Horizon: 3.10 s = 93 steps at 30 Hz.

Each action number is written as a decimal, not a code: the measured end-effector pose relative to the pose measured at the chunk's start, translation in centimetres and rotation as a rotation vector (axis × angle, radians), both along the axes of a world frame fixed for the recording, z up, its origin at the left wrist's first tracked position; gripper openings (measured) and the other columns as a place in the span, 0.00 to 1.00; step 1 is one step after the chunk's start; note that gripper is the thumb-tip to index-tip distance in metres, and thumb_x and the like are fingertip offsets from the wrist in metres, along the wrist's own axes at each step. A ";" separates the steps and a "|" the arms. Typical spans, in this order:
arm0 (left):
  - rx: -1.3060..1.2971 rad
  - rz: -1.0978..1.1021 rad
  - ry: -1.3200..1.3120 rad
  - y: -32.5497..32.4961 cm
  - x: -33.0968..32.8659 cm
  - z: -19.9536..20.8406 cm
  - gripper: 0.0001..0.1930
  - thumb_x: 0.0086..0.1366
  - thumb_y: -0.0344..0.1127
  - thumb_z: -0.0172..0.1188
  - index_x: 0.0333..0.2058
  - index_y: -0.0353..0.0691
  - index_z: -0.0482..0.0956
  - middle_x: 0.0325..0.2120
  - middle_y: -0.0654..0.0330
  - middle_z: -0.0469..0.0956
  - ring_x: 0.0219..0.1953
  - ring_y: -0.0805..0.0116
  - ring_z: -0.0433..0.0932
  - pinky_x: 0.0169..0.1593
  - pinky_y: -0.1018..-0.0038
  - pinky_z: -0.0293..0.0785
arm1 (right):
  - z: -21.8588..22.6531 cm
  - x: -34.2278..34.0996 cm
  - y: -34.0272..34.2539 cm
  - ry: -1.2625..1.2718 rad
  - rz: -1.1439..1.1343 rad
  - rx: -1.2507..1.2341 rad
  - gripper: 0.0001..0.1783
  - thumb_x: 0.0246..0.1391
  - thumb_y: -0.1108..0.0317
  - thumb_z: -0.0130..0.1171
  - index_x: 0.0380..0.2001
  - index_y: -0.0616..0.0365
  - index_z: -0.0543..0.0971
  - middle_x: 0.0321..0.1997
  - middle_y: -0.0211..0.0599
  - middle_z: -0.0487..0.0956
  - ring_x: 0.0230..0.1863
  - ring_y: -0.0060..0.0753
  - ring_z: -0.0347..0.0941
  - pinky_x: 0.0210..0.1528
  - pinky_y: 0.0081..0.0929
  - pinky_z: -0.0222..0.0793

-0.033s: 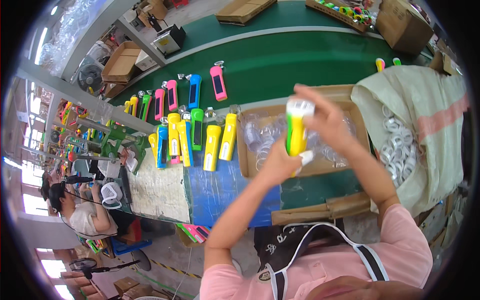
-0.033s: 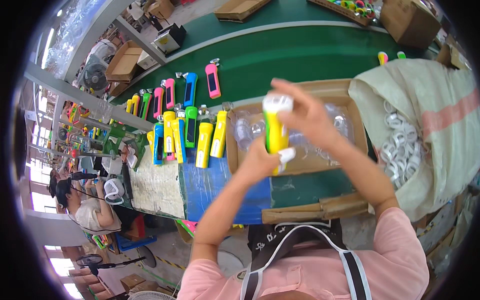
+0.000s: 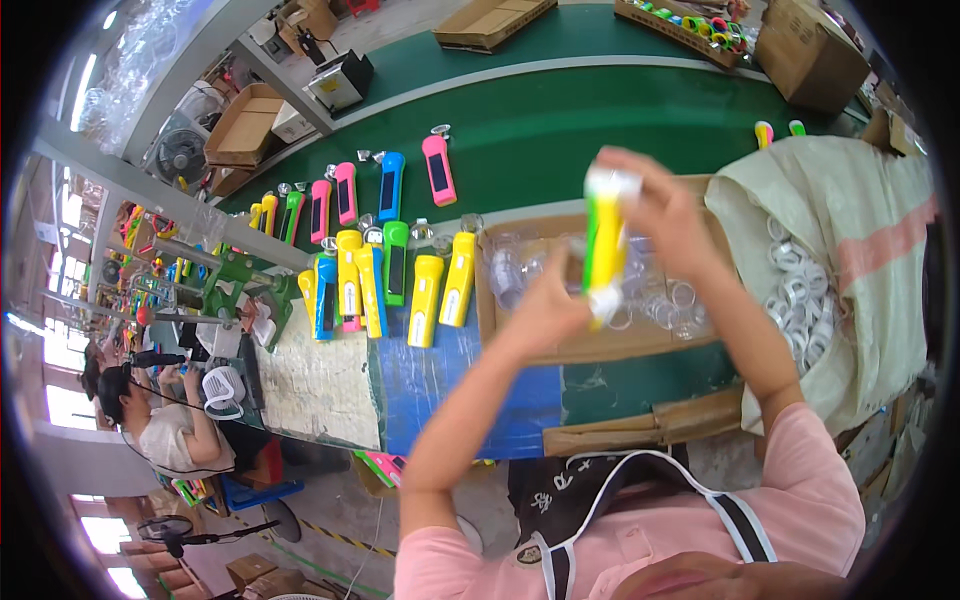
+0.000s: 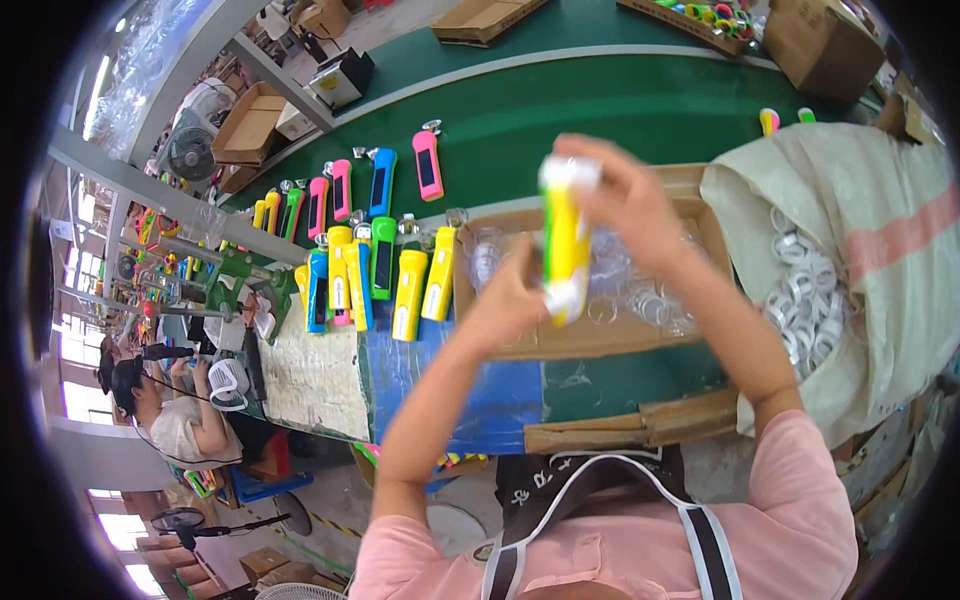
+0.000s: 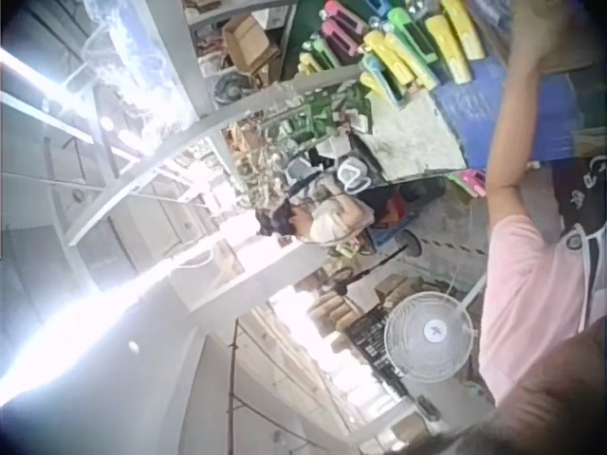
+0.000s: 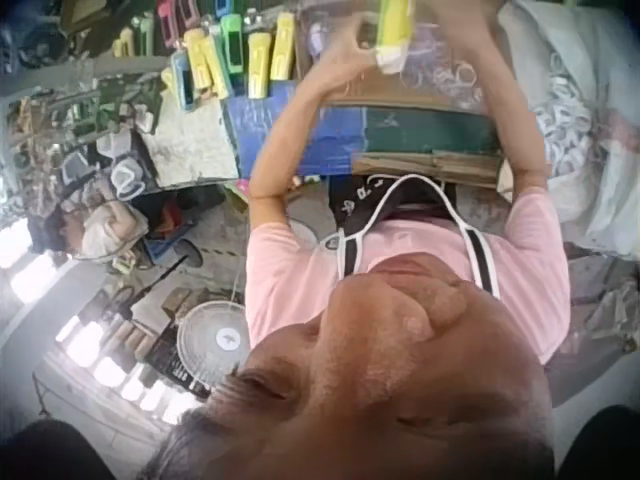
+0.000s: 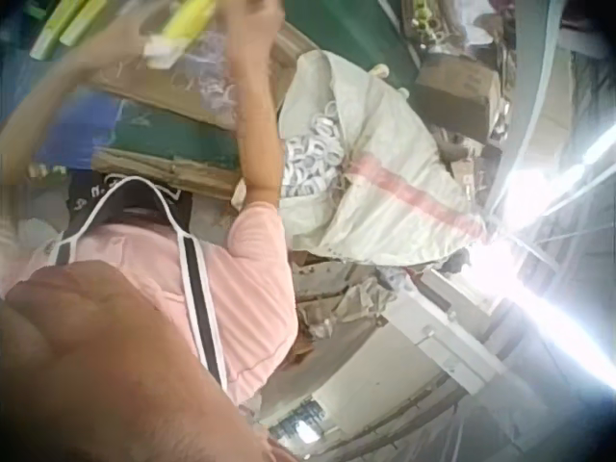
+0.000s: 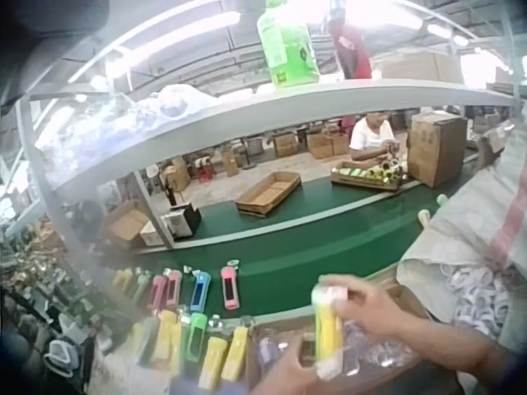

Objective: The person retrieves and unpacks transparent lenses into a cardboard box, then assembles flashlights by placing a lens and a plastic ring cap onto each flashlight head by hand.

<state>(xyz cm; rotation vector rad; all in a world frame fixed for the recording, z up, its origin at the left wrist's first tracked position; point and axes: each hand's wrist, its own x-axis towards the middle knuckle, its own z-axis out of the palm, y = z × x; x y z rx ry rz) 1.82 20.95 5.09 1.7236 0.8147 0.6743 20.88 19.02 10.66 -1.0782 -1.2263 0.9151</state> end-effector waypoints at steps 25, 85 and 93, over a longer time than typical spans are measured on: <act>0.187 0.126 -0.002 10.1 -0.5 6.6 0.33 0.56 0.34 0.68 0.56 0.36 0.61 0.43 0.53 0.74 0.45 0.66 0.76 0.48 0.70 0.74 | 0.3 1.3 11.5 0.036 0.224 -0.062 0.22 0.60 0.57 0.60 0.50 0.63 0.77 0.47 0.35 0.80 0.45 0.30 0.77 0.49 0.29 0.74; -0.981 0.196 -0.550 -18.2 0.2 -3.5 0.17 0.68 0.47 0.47 0.44 0.38 0.68 0.31 0.49 0.75 0.24 0.61 0.76 0.29 0.66 0.75 | -5.5 6.2 -17.6 -0.522 -0.062 -0.117 0.11 0.61 0.68 0.55 0.42 0.63 0.80 0.58 0.43 0.71 0.47 0.31 0.74 0.49 0.27 0.71; -1.165 0.225 -0.476 -20.2 -0.9 -4.1 0.23 0.71 0.52 0.42 0.50 0.38 0.68 0.28 0.51 0.76 0.24 0.61 0.76 0.29 0.68 0.75 | -6.5 -2.2 -20.3 -0.393 0.238 -0.252 0.10 0.58 0.71 0.60 0.42 0.63 0.82 0.55 0.46 0.75 0.40 0.31 0.78 0.46 0.26 0.73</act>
